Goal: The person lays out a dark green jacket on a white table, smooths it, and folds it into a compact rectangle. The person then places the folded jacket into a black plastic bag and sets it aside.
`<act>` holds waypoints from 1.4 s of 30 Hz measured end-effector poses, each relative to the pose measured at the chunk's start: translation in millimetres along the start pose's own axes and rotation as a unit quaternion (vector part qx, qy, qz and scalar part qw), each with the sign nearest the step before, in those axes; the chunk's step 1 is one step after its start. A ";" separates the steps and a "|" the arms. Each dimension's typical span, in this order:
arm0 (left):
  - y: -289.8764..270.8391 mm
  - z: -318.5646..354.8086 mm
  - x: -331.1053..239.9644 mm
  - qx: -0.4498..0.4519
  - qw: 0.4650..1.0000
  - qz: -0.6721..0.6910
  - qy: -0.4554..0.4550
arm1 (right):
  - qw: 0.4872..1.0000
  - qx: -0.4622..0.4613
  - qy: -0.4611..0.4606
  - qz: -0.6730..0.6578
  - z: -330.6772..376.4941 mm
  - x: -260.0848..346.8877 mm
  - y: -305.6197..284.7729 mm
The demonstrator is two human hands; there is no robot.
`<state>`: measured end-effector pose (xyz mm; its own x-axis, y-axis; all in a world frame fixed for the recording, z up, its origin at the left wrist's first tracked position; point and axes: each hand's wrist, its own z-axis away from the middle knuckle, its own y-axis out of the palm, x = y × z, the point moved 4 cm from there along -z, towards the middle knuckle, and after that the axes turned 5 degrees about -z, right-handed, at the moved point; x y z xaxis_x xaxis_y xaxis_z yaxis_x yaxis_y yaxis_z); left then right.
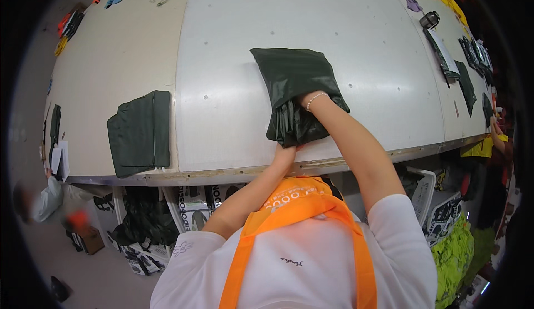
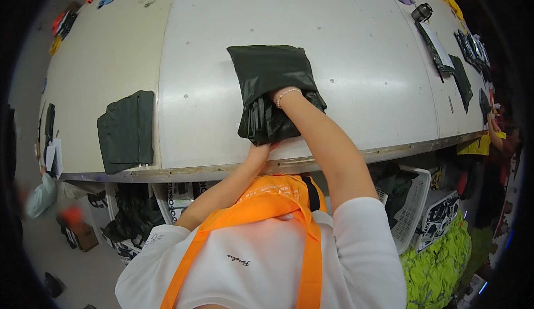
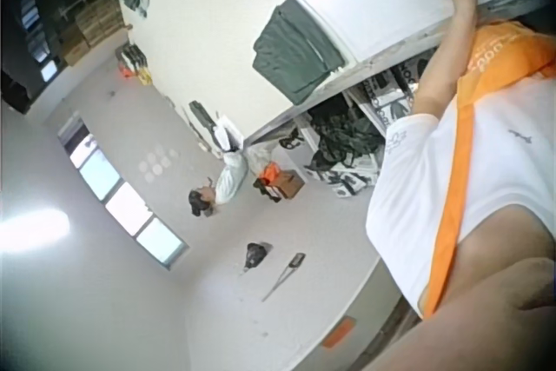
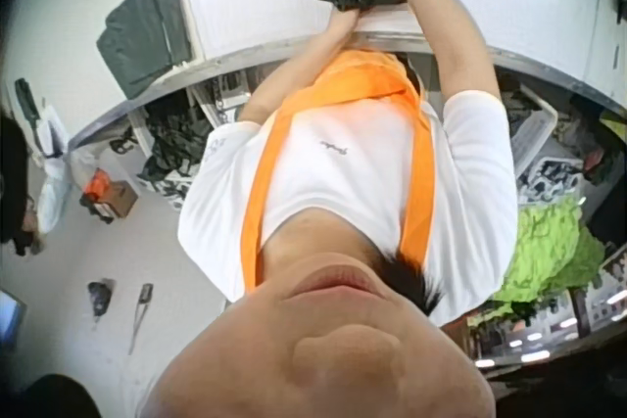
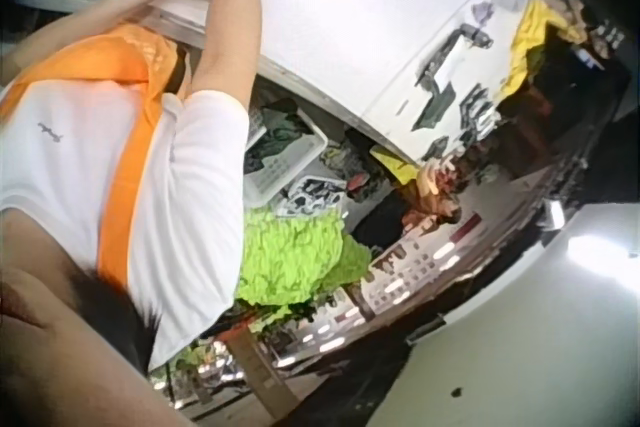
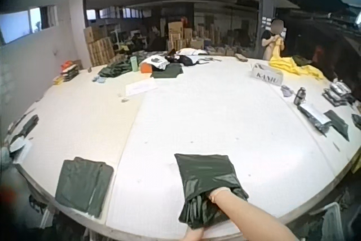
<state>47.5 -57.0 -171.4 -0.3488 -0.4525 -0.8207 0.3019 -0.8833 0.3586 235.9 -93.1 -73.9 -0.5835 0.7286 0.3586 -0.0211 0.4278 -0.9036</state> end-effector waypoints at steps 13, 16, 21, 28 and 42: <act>-7.0 -11.1 -9.6 -0.006 0.973 0.099 -0.210 | 0.940 0.118 0.227 -0.226 0.9 -47.5 23.0; -10.7 -12.1 -5.7 0.014 0.965 0.159 -0.209 | 0.946 0.102 0.206 -0.230 1.8 -42.6 35.6; -10.4 -17.2 0.7 0.022 0.965 0.140 -0.219 | 0.972 0.107 0.151 -0.147 0.9 -39.5 24.2; 1.5 -9.7 -28.6 0.080 0.974 0.165 -0.133 | 0.972 0.212 0.064 0.072 98.9 35.6 -44.8; -15.6 -18.0 4.9 0.014 0.969 0.151 -0.196 | 0.991 -0.081 0.047 -0.091 135.7 3.6 -50.9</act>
<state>57.0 -43.2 -189.1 -0.5592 -0.6985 -0.4465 0.4208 -0.7032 0.5731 124.7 -184.9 -58.4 -0.5037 0.6749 0.5392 0.0158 0.6313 -0.7754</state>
